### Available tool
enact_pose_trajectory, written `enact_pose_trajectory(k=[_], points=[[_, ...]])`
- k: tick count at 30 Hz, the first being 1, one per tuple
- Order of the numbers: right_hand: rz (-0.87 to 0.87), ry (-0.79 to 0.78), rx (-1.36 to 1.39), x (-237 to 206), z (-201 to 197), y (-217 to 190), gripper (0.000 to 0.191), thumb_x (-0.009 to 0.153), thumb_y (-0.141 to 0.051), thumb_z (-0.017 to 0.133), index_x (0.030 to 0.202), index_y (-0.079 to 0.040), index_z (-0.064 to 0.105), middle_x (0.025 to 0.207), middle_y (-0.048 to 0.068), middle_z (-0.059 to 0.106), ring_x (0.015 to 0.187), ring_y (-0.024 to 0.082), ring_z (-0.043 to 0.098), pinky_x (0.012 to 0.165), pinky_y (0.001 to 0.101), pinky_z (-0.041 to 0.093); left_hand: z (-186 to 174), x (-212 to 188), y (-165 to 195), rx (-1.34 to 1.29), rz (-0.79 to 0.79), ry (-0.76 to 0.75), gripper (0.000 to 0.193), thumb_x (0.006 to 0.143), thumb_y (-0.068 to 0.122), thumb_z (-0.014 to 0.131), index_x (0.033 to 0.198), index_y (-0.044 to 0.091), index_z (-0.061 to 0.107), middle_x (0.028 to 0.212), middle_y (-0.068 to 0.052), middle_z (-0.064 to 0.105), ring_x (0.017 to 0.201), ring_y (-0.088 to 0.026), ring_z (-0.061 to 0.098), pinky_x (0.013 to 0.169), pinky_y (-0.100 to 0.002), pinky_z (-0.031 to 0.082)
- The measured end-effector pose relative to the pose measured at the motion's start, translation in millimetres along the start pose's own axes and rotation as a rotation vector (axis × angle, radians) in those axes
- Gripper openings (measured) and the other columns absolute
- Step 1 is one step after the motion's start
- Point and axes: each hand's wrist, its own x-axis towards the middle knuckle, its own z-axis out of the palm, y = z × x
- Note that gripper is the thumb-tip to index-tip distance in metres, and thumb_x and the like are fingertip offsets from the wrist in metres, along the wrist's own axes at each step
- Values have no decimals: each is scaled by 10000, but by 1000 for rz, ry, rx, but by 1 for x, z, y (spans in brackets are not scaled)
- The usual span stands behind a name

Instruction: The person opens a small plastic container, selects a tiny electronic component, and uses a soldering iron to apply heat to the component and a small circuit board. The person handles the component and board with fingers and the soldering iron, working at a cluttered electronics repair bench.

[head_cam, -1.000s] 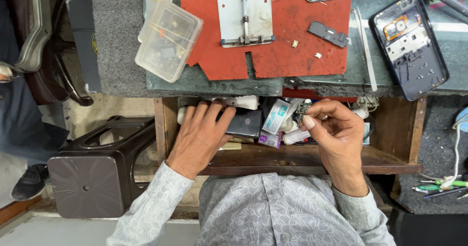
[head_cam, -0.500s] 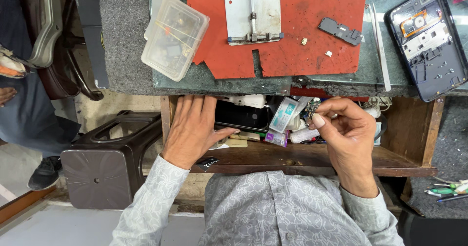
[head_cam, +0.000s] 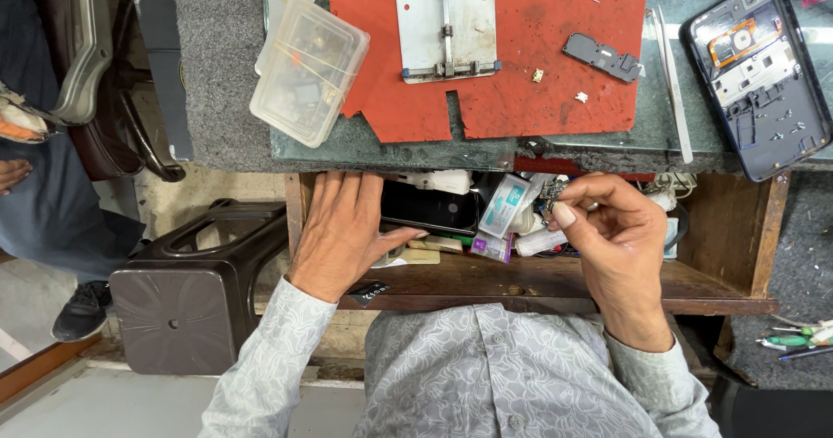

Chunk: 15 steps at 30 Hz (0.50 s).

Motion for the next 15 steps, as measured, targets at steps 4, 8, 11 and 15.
enact_pose_trajectory(k=[4, 8, 11, 15], points=[[14, 15, -7, 0, 0, 0, 166, 935, 58, 723, 1092, 37, 673, 1026, 65, 681, 850, 110, 673, 772, 223, 547, 0, 0, -1, -15, -19, -36, 1009, 729, 518, 856, 1389, -111, 424, 1346, -316, 489, 1287, -516, 440, 1108, -570, 374], [11, 10, 2, 0, 1, 0, 161, 937, 57, 723, 1090, 37, 675, 1030, 65, 683, 852, 109, 673, 772, 222, 547, 0, 0, 0, -18, -13, -24, 1021, 721, 522, 856, 1396, -110, 422, 1357, -318, 484, 1306, -519, 430, 1112, -570, 368], [15, 7, 4, 0, 1, -1, 162, 935, 59, 723, 1089, 40, 676, 1025, 68, 685, 849, 110, 672, 766, 225, 548, -1, 0, 1, -15, -7, -13, 991, 712, 521, 854, 1364, -105, 450, 1326, -313, 502, 1282, -512, 444, 1093, -569, 376], [15, 4, 8, 2, 0, -2, 164, 936, 63, 722, 1092, 40, 675, 1009, 70, 683, 848, 110, 670, 767, 229, 548, -6, 2, 2, -22, -3, -73, 805, 778, 489, 842, 1281, -51, 520, 1219, -238, 563, 1200, -424, 503, 1055, -539, 421]])
